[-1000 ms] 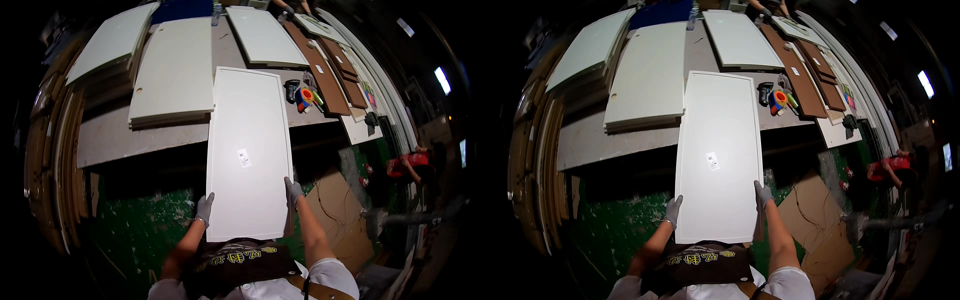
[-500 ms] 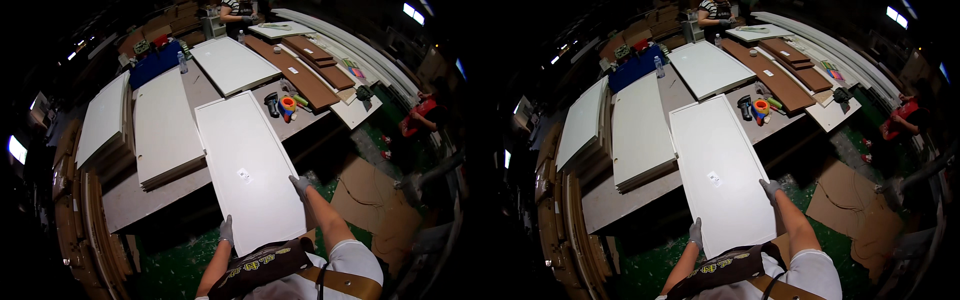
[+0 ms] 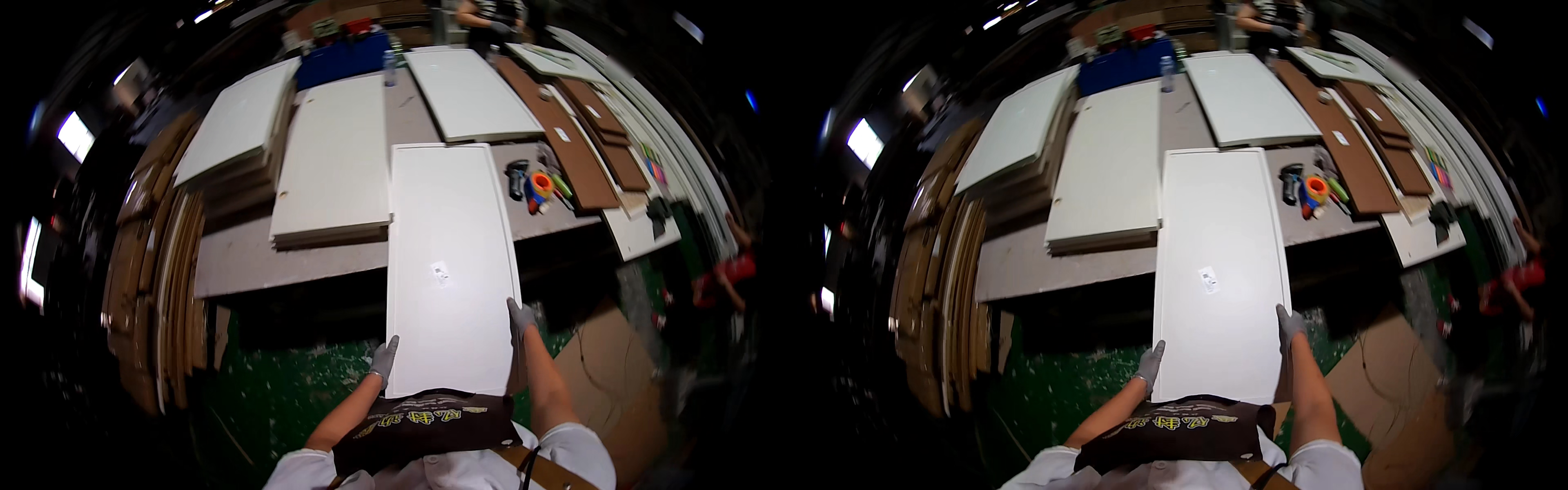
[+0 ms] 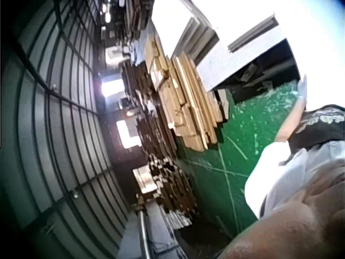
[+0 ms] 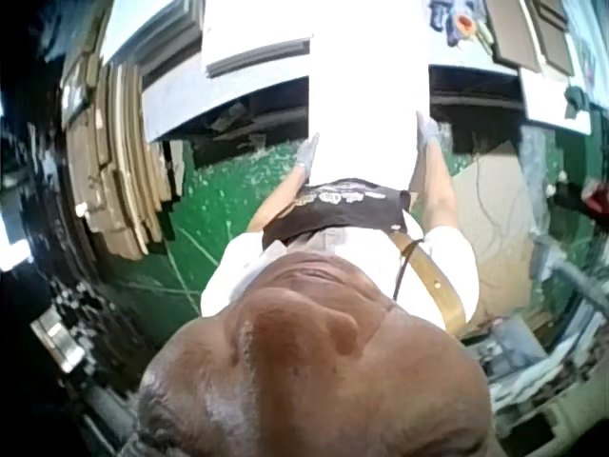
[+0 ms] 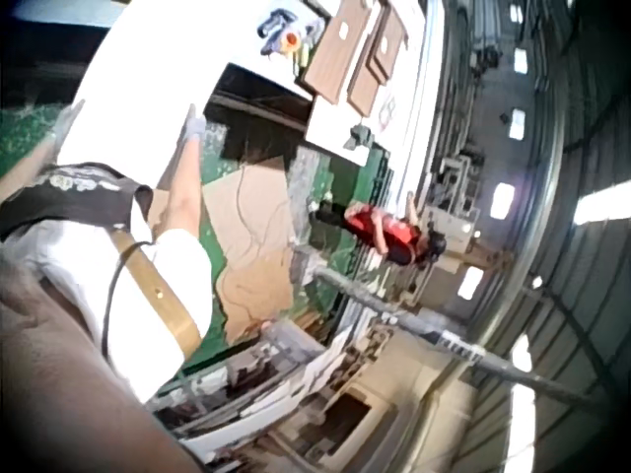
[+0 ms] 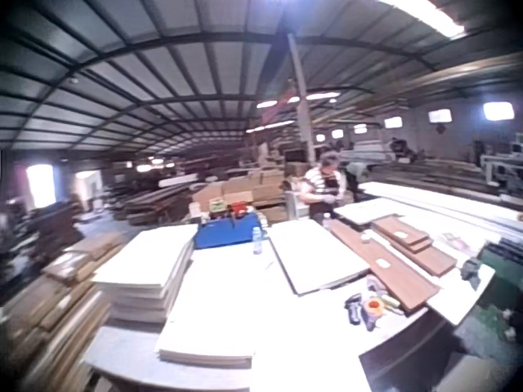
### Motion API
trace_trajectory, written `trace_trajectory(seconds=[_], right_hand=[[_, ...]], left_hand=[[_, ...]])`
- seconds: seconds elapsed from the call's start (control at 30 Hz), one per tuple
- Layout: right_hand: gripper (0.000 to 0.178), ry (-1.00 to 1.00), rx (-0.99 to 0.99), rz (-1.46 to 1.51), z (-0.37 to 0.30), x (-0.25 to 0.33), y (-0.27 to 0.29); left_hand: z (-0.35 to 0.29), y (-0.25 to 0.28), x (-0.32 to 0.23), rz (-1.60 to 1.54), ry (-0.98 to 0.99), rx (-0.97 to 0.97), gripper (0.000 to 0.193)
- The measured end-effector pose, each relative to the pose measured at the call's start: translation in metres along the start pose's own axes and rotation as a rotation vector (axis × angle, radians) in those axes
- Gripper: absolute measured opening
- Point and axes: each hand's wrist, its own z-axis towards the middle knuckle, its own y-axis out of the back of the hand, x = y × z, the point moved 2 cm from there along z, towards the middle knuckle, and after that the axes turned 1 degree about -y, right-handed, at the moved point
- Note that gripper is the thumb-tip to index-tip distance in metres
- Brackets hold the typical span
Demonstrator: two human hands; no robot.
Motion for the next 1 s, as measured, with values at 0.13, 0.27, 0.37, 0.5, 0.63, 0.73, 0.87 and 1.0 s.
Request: trace_trajectory(seconds=[0.13, 0.27, 0.37, 0.5, 0.63, 0.73, 0.87, 1.0], right_hand=[[0.066, 0.067, -0.015, -0.055, -0.012, 0.018, -0.002], [0.062, 0.091, -0.005, 0.031, 0.006, -0.009, -0.015], [0.060, 0.128, -0.030, 0.022, 0.052, -0.054, -0.012], [0.068, 0.113, -0.024, 0.002, 0.057, -0.057, -0.010], [0.070, 0.129, -0.036, -0.055, 0.047, -0.045, -0.016], [0.075, 0.048, 0.023, -0.004, 0.049, -0.051, -0.007], [0.076, 0.014, 0.011, -0.120, 0.056, -0.057, -0.001], [0.079, 0.049, 0.033, -0.091, 0.029, -0.029, -0.005]], left_hand=[[-0.012, 0.013, 0.024, 0.056, 0.001, -0.014, 0.070], [-0.018, 0.015, 0.026, 0.132, 0.003, -0.053, 0.072], [-0.011, 0.007, 0.026, 0.069, 0.003, -0.019, 0.071], [-0.014, 0.007, 0.024, 0.035, 0.020, 0.003, 0.072], [-0.006, 0.013, 0.038, 0.076, 0.035, -0.027, 0.074], [-0.006, 0.006, 0.033, 0.008, 0.040, 0.014, 0.070], [-0.005, 0.005, 0.032, 0.017, 0.048, 0.040, 0.065], [0.002, 0.013, 0.045, -0.007, 0.050, 0.075, 0.066]])
